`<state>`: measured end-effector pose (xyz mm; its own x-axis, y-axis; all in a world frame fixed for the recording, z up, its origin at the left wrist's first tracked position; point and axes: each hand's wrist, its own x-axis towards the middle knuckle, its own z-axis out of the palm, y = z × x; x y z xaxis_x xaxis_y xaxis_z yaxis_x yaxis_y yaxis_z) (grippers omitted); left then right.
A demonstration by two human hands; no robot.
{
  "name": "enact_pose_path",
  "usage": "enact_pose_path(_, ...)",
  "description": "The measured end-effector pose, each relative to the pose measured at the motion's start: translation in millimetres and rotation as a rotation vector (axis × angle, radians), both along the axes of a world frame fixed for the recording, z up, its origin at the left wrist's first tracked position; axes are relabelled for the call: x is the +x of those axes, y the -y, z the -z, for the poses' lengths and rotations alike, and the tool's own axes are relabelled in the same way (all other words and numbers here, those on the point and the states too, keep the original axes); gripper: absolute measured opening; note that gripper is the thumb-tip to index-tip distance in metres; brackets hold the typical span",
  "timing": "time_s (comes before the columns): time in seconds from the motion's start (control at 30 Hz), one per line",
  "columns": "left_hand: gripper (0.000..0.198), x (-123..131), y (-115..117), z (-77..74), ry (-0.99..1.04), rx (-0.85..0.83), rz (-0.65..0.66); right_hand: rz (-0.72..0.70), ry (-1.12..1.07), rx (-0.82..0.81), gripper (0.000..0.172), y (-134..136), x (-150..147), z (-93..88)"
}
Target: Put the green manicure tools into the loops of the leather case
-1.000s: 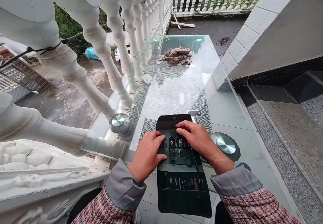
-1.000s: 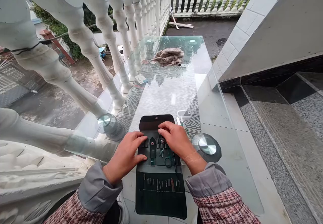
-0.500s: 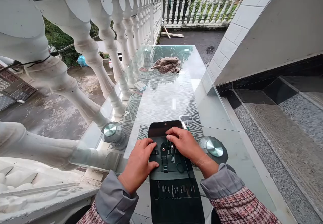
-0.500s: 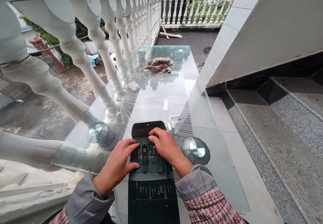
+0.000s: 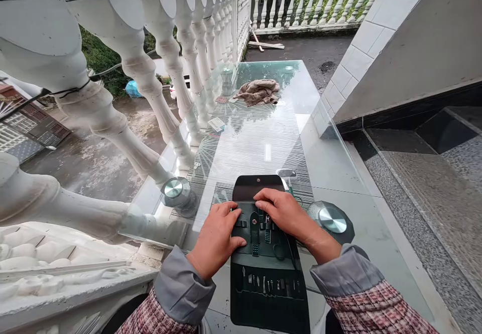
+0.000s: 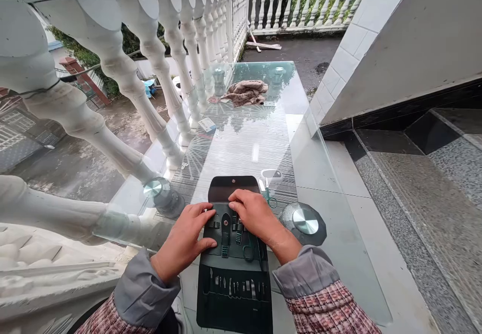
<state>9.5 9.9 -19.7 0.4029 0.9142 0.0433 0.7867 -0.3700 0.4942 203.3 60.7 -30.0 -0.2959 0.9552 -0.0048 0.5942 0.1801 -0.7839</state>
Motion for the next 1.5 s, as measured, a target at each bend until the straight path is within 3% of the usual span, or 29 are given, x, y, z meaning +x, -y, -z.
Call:
enact_pose_path(0.13, 0.061, 0, 0, 0.0, 0.000, -0.020, 0.000, 0.027, -0.031, -0.030, 0.015, 2, 1, -1.4)
enact_pose_path(0.37, 0.064, 0, 0, 2.4, 0.049, -0.029, -0.015, 0.248, -0.209, -0.006, 0.023, 8, -10, -2.2)
enact_pose_path(0.7, 0.058, -1, 1, 2.5, 0.050, -0.049, -0.018, 0.087, -0.151, -0.074, 0.016, 2, -25, 1.1)
enact_pose_path(1.17, 0.058, -2, 2, 4.0, 0.059, -0.042, -0.016, 0.183, -0.177, -0.082, 0.019, 2, -31, 6.7)
enact_pose_path(1.5, 0.053, -2, 2, 2.6, 0.082, -0.063, -0.020, 0.111, -0.184, -0.079, 0.018, 1, -31, 6.3)
